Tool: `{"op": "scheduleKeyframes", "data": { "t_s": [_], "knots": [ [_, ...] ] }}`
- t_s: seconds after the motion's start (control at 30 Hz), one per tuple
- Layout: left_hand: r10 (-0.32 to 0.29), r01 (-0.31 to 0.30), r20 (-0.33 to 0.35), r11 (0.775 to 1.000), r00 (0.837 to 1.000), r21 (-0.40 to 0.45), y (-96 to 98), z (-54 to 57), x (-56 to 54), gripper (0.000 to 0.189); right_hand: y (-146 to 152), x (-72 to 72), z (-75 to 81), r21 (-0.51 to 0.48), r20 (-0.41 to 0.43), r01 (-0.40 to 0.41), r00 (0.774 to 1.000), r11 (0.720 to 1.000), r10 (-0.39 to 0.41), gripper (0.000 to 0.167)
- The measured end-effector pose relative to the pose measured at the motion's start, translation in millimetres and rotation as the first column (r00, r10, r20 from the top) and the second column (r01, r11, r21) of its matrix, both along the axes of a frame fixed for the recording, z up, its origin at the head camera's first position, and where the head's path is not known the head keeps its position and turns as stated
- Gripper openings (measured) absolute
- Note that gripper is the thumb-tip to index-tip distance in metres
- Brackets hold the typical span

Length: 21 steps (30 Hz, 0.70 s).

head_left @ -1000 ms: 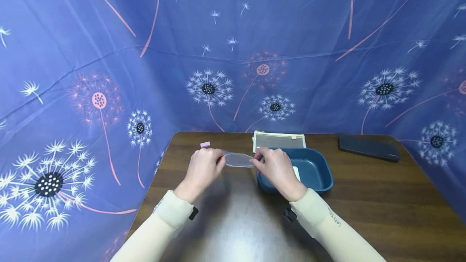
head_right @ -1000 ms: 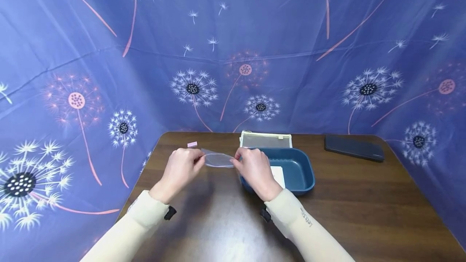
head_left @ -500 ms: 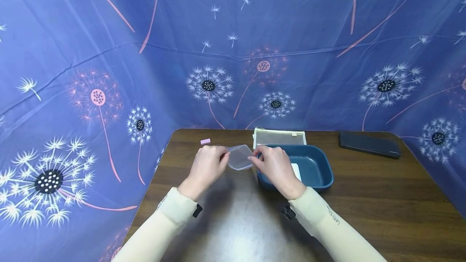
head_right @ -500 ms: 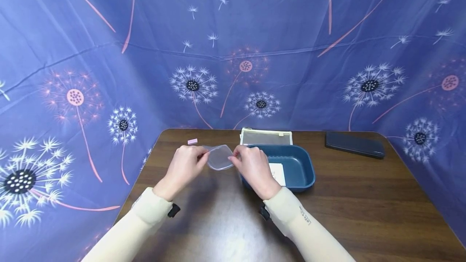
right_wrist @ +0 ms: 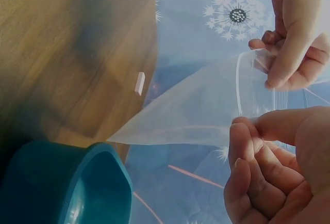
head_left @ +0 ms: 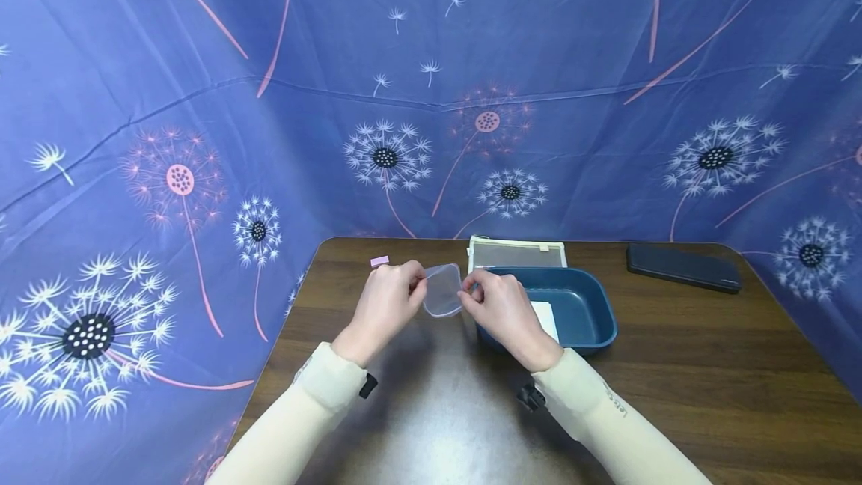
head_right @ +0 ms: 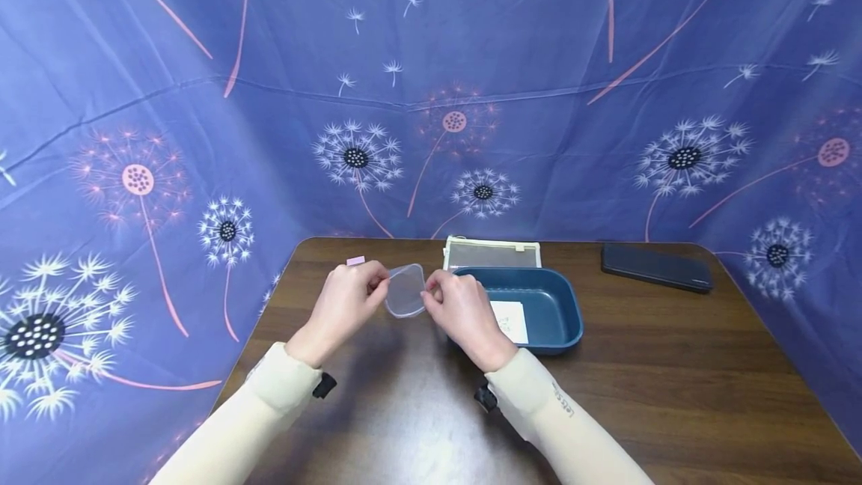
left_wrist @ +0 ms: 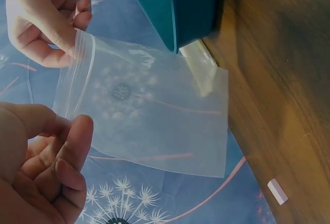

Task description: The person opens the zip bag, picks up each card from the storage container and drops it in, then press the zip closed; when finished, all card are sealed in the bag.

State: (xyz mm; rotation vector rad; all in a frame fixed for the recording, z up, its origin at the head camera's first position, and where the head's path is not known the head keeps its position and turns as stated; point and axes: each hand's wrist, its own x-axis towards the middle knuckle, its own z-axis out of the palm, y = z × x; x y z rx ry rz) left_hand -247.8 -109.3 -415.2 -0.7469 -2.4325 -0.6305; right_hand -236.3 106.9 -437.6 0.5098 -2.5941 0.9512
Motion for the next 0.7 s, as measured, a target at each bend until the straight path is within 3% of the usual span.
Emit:
{"op": "scheduleKeyframes", "data": {
  "t_s": [0.47, 0.7],
  "knots": [
    [-0.076, 0.076, 0.008, 0.996, 0.997, -0.056, 5.8, 0.7, -4.5, 0.015, -1.3, 1.4, -1.8, -0.004, 0.016, -0.022, 1.0, 1.0, 0.022, 0.006],
    [-0.071, 0.071, -0.002, 0.995, 0.997, -0.066, 6.9, 2.7, -6.0, 0.019, 1.0, 2.5, -1.5, -0.011, 0.024, -0.027, 0.999, 1.0, 0.027, 0.006]
  ]
}}
